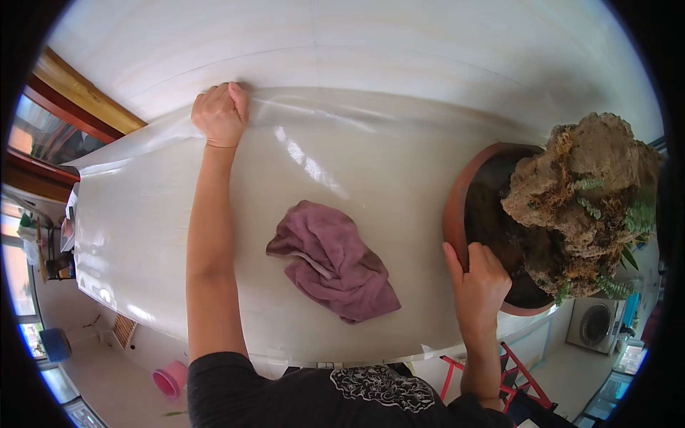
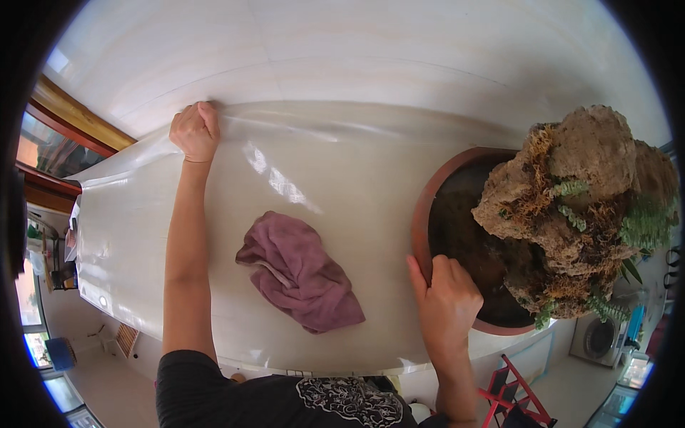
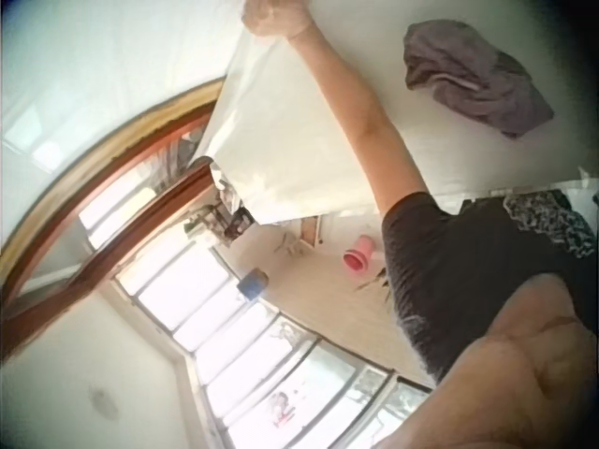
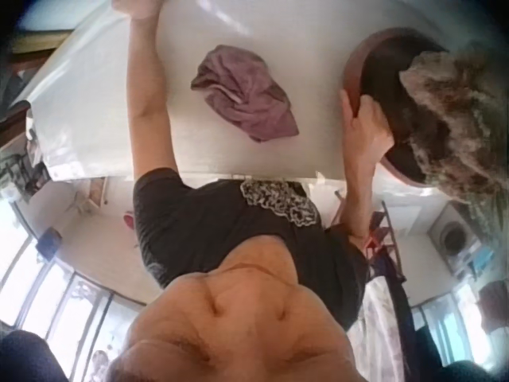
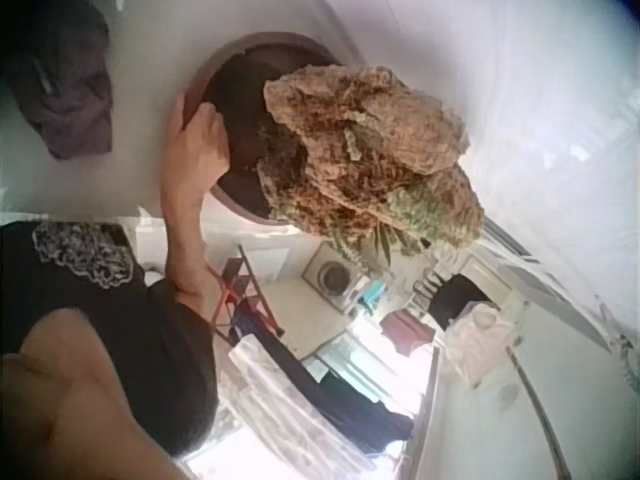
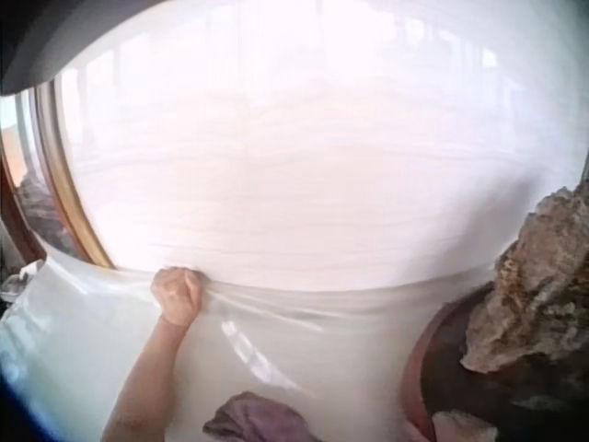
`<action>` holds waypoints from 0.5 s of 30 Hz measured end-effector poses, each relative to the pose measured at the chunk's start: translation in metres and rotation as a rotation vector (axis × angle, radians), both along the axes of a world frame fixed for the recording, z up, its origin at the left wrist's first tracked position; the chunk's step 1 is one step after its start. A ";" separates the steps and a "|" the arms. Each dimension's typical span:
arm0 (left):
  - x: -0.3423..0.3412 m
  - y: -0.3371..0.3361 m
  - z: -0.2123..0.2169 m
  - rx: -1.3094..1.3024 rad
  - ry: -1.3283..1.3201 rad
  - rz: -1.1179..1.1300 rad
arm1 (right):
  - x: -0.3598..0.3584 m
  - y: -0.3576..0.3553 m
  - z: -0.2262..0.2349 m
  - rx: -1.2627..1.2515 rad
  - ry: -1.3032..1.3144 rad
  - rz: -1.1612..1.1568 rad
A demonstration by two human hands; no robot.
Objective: The person moves a large potted plant aside on a white surface, then wipes the surface with a purple cloth. They smooth a plastic sheet over the surface and continue wiping around the plant before moving the plant back into position.
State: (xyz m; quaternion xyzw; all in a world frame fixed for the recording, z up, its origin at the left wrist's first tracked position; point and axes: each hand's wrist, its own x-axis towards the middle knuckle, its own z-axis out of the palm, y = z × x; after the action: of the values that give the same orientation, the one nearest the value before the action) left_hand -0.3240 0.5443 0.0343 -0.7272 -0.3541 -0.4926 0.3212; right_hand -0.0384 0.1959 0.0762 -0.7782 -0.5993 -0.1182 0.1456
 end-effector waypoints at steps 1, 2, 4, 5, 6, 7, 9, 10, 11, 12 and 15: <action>-0.001 0.001 -0.002 0.003 -0.008 -0.006 | 0.001 0.000 0.001 -0.052 -0.015 0.004; -0.004 0.002 -0.004 0.006 -0.016 -0.011 | 0.001 0.000 0.002 -0.103 -0.030 0.009; -0.003 0.002 -0.005 0.006 -0.016 -0.010 | 0.002 0.007 0.019 -0.045 -0.139 0.154; -0.003 0.001 -0.005 -0.003 -0.009 -0.002 | 0.002 0.012 0.031 -0.018 -0.194 0.230; -0.003 0.000 -0.005 -0.014 -0.005 0.005 | 0.007 0.017 0.042 -0.114 -0.279 0.419; -0.002 0.000 -0.006 -0.017 -0.016 -0.003 | 0.017 0.023 0.053 -0.211 -0.366 0.611; -0.002 -0.003 -0.006 -0.023 -0.030 -0.010 | 0.026 0.028 0.069 -0.369 -0.623 0.916; -0.003 -0.004 -0.005 -0.020 -0.029 -0.010 | 0.028 0.031 0.071 -0.425 -0.753 0.982; -0.004 -0.005 -0.004 -0.017 -0.027 -0.007 | 0.030 0.035 0.073 -0.480 -0.884 1.047; -0.002 -0.005 -0.003 -0.013 -0.028 -0.012 | 0.031 0.037 0.076 -0.539 -1.017 1.100; 0.003 -0.013 0.003 -0.131 -0.027 0.022 | 0.028 0.048 0.069 -0.669 -1.147 1.223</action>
State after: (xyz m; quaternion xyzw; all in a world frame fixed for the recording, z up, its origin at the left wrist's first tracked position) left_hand -0.3214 0.5313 0.0374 -0.7361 -0.3976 -0.4745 0.2736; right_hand -0.0102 0.2440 0.1450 -0.1470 -0.8922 -0.2095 -0.3721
